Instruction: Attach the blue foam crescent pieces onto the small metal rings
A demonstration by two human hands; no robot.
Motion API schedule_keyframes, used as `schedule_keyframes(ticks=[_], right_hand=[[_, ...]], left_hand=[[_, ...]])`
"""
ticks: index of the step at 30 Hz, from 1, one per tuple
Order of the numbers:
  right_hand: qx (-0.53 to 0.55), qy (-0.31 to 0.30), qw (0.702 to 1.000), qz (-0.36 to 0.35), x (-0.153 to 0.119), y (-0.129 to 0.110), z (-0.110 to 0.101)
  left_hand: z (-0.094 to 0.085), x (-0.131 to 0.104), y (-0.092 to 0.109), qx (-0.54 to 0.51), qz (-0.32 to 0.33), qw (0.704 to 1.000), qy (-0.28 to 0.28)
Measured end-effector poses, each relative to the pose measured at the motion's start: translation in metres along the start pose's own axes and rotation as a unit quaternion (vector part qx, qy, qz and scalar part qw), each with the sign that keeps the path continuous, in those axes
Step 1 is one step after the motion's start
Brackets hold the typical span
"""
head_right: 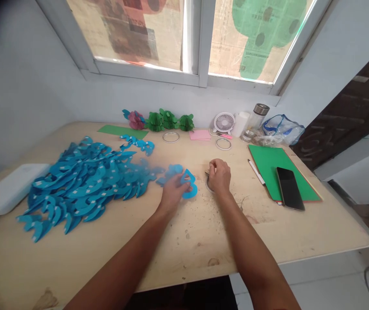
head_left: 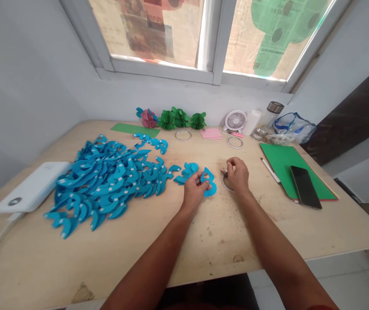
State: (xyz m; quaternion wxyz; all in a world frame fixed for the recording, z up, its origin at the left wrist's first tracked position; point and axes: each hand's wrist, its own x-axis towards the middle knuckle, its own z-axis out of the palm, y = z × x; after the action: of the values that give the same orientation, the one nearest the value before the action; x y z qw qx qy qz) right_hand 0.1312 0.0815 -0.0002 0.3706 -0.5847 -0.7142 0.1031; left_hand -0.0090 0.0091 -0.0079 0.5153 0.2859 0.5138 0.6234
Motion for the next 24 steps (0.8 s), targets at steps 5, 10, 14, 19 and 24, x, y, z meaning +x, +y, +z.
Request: schedule_keyframes(ticks=[5, 10, 14, 19, 24], right_hand=[[0.205, -0.115, 0.970, -0.057, -0.005, -0.018, -0.002], [0.233, -0.159, 0.956, -0.079, -0.012, -0.030, -0.003], [0.203, -0.145, 0.965, -0.078, -0.015, -0.030, 0.000], [0.172, -0.127, 0.974, -0.081, -0.017, -0.031, 0.004], [0.159, -0.115, 0.978, -0.076, -0.019, -0.033, 0.006]], left_hand=[[0.001, -0.002, 0.002, -0.001, 0.001, 1.000, 0.005], [0.001, -0.002, 0.003, 0.008, 0.015, 1.000, -0.006], [0.001, -0.002, 0.002, 0.007, 0.018, 1.000, -0.016], [0.000, -0.001, 0.000, 0.002, 0.015, 1.000, -0.024], [0.002, -0.004, -0.001, 0.003, 0.007, 1.000, -0.026]])
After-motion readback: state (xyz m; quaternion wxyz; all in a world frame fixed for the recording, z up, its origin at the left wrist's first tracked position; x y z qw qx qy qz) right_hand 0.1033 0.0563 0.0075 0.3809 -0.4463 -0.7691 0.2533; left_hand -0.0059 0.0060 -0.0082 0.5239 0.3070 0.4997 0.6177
